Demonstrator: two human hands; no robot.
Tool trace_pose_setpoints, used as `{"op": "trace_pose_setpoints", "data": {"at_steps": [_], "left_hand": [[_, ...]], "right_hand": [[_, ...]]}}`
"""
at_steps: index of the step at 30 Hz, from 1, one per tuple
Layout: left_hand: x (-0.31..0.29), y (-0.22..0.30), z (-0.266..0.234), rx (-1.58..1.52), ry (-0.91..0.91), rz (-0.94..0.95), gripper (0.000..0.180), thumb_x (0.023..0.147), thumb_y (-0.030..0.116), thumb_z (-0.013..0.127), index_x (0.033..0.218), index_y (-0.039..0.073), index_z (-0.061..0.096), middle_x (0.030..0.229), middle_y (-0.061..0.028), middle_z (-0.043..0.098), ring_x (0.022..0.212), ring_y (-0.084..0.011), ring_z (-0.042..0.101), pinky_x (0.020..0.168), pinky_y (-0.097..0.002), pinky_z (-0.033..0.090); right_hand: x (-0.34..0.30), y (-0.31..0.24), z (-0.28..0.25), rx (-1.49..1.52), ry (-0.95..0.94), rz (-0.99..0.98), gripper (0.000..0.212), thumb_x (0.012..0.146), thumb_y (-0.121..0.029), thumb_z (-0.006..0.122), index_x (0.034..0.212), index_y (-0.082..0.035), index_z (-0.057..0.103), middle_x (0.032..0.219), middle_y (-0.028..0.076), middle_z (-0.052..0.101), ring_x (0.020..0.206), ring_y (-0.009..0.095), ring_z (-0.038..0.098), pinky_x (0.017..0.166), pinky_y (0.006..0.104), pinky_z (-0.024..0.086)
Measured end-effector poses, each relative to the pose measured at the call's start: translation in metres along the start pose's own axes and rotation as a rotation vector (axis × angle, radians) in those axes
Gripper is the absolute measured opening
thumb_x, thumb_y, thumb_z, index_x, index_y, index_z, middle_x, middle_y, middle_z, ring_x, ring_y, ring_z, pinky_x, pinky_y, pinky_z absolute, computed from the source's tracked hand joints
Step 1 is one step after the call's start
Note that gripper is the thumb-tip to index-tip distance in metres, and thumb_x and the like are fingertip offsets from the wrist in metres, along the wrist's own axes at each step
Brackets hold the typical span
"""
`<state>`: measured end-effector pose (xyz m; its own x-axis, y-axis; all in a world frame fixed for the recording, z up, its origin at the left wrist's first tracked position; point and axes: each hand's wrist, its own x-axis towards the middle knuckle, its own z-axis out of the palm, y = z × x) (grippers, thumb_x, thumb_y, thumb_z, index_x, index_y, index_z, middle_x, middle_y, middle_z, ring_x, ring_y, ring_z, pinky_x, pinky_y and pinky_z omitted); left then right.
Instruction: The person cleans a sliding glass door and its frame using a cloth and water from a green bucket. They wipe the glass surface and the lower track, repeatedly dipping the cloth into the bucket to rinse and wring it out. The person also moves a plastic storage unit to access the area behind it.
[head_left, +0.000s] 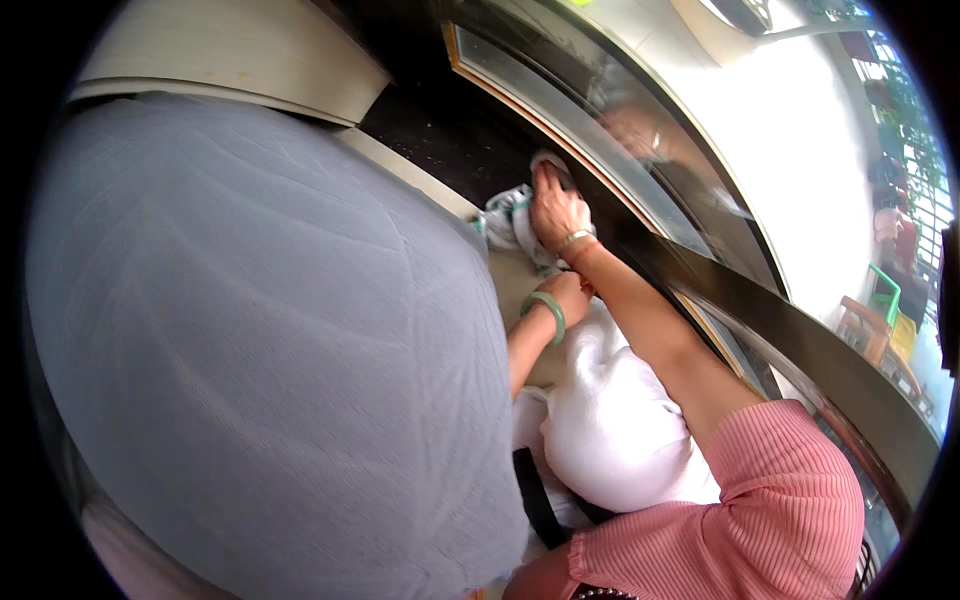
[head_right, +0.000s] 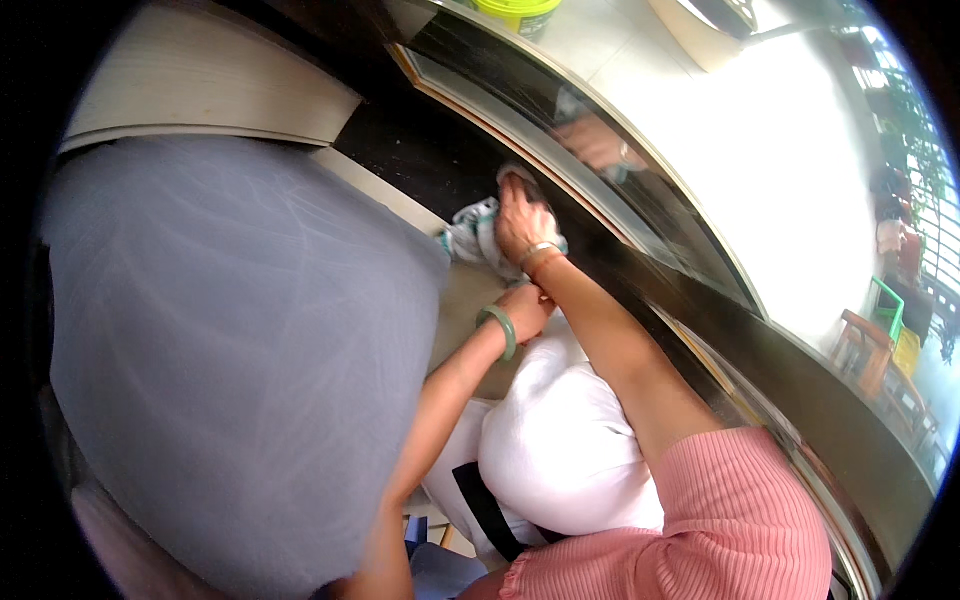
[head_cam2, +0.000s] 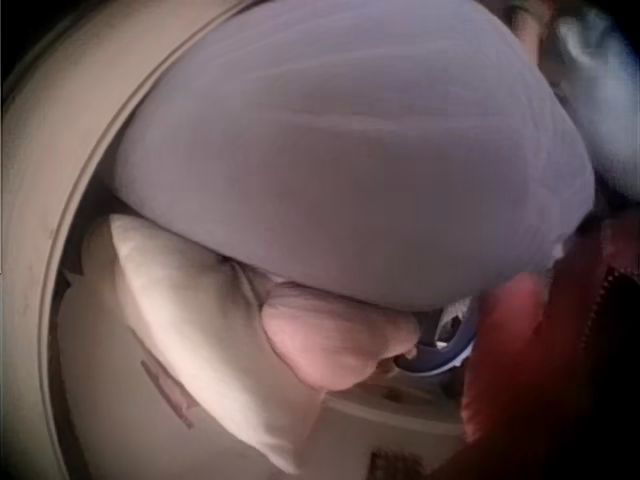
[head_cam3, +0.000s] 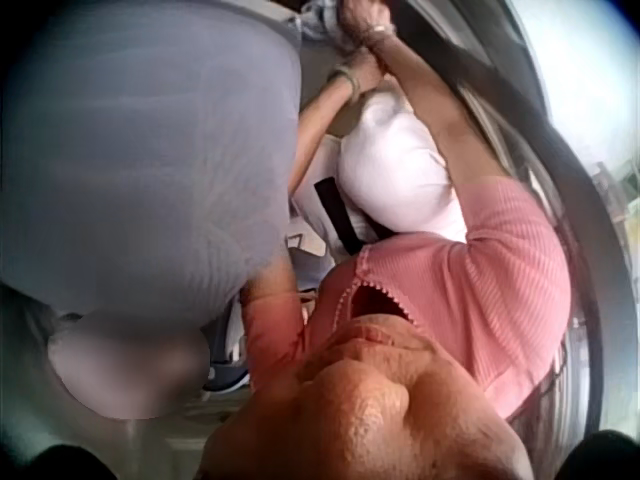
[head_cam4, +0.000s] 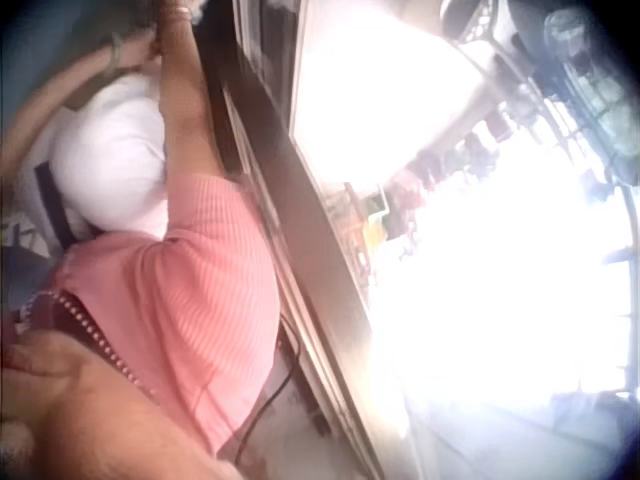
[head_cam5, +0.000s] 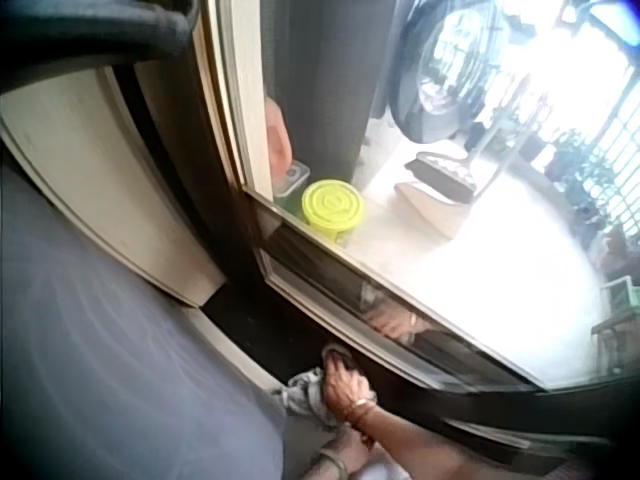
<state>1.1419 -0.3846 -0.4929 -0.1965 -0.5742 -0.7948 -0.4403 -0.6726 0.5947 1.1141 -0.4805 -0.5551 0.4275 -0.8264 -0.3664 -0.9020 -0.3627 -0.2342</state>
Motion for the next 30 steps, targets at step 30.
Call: {"op": "trace_pose_setpoints", "data": {"at_steps": [30], "left_hand": [[0.005, -0.026, 0.01, 0.161, 0.048, -0.027, 0.03, 0.09, 0.017, 0.048, 0.113, -0.002, 0.044, 0.085, -0.0212, 0.063, 0.05, -0.0261, 0.062, 0.039, -0.0368, 0.05]], "right_hand": [[-0.059, 0.041, 0.04, 0.076, 0.053, 0.082, 0.061, 0.08, -0.01, 0.05, 0.136, -0.001, 0.03, 0.137, 0.021, 0.036, 0.084, 0.037, 0.065, 0.063, 0.0435, 0.054]]}}
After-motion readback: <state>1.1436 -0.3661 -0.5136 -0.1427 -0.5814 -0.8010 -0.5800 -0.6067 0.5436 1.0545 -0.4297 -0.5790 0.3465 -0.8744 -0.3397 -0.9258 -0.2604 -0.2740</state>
